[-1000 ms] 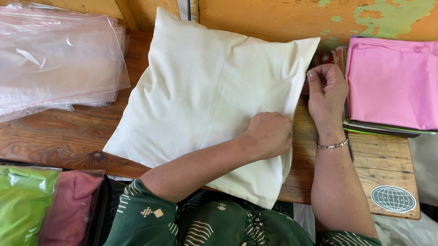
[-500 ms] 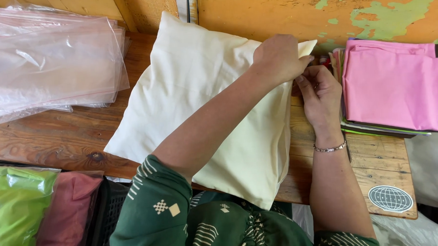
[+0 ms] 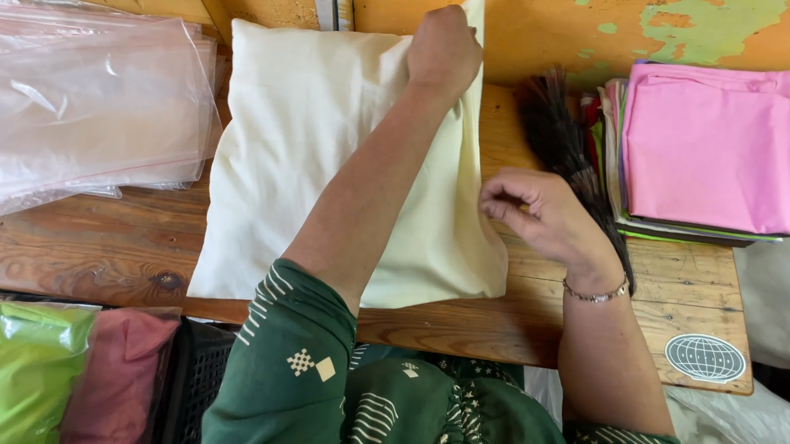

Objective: A person is seen stuffing a white pillowcase with fiberfill material, smoothing it out, and then cleaning the finished pillow with a feather duster.

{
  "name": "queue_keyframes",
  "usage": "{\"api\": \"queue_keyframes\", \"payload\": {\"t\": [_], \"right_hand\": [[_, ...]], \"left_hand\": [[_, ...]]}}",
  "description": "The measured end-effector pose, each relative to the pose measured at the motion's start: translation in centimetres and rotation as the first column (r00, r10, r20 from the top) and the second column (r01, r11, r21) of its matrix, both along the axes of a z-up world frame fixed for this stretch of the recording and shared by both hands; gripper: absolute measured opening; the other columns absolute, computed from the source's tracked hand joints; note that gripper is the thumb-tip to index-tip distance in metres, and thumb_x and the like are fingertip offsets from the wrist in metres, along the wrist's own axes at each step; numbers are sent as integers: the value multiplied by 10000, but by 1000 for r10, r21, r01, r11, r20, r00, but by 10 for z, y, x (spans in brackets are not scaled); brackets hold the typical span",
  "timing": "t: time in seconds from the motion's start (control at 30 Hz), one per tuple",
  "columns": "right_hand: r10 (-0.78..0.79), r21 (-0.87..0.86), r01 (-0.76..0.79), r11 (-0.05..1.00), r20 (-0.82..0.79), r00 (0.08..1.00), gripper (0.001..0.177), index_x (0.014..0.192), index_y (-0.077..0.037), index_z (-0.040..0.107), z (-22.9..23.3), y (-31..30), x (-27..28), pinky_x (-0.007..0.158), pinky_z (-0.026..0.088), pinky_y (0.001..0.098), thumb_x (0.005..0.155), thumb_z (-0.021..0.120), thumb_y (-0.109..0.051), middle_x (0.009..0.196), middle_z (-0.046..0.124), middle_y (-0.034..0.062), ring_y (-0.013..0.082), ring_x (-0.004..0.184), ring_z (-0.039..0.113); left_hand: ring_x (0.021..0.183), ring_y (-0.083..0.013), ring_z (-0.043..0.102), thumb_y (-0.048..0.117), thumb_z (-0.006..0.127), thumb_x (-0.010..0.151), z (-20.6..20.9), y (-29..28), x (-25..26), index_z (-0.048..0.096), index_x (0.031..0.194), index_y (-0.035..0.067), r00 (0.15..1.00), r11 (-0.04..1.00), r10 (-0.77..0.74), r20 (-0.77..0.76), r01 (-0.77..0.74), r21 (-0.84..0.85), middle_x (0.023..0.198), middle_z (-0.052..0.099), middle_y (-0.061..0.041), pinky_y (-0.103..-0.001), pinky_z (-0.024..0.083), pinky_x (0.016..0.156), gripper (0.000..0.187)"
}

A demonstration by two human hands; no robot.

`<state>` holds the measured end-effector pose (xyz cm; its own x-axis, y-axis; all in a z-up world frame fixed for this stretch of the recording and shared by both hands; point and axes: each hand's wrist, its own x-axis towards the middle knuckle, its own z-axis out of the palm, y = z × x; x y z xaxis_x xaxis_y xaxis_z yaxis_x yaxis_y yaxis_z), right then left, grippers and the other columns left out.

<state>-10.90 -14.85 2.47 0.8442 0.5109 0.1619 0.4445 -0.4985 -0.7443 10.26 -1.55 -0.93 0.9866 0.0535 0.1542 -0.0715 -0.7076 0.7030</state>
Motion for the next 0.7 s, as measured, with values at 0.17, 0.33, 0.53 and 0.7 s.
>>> {"api": "queue_keyframes", "payload": {"t": [0.17, 0.33, 0.53, 0.7], "right_hand": [[177, -176, -186, 967, -63, 982, 51, 802, -102, 628, 3, 2, -50, 643, 490, 243, 846, 603, -110, 735, 658, -9, 116, 674, 622], [-39, -191, 6, 982, -168, 985, 68, 813, -119, 622, -22, -20, -104, 638, 480, 244, 843, 563, -108, 739, 701, -17, 124, 676, 658], [-220, -232, 190, 954, -113, 969, 105, 884, -105, 647, -43, -61, -108, 695, 535, 266, 827, 569, -64, 813, 710, 11, 130, 739, 670], [-695, -322, 684, 655, 97, 712, 63, 924, -57, 622, -34, -94, -101, 734, 434, 318, 931, 560, -67, 822, 647, 50, 201, 775, 570]], "left_hand": [[715, -286, 608, 105, 526, 822, -22, 28, 12, 571, 801, 75, 995, 998, 59, -74, -59, 13, 816, 614, -78, -402, 487, 553, 58], [805, -275, 632, 145, 579, 805, -34, 14, 7, 598, 897, 80, 987, 1000, 15, -157, -12, 19, 910, 628, -82, -396, 532, 595, 114], [849, -298, 620, 320, 498, 883, -14, -17, -9, 565, 928, 57, 939, 942, -320, -127, 330, 69, 983, 615, -127, -410, 501, 679, 275], [861, -317, 562, 308, 588, 838, 41, 11, -36, 553, 947, 114, 885, 809, -460, -72, 451, 377, 966, 564, -94, -466, 434, 735, 226]]}}
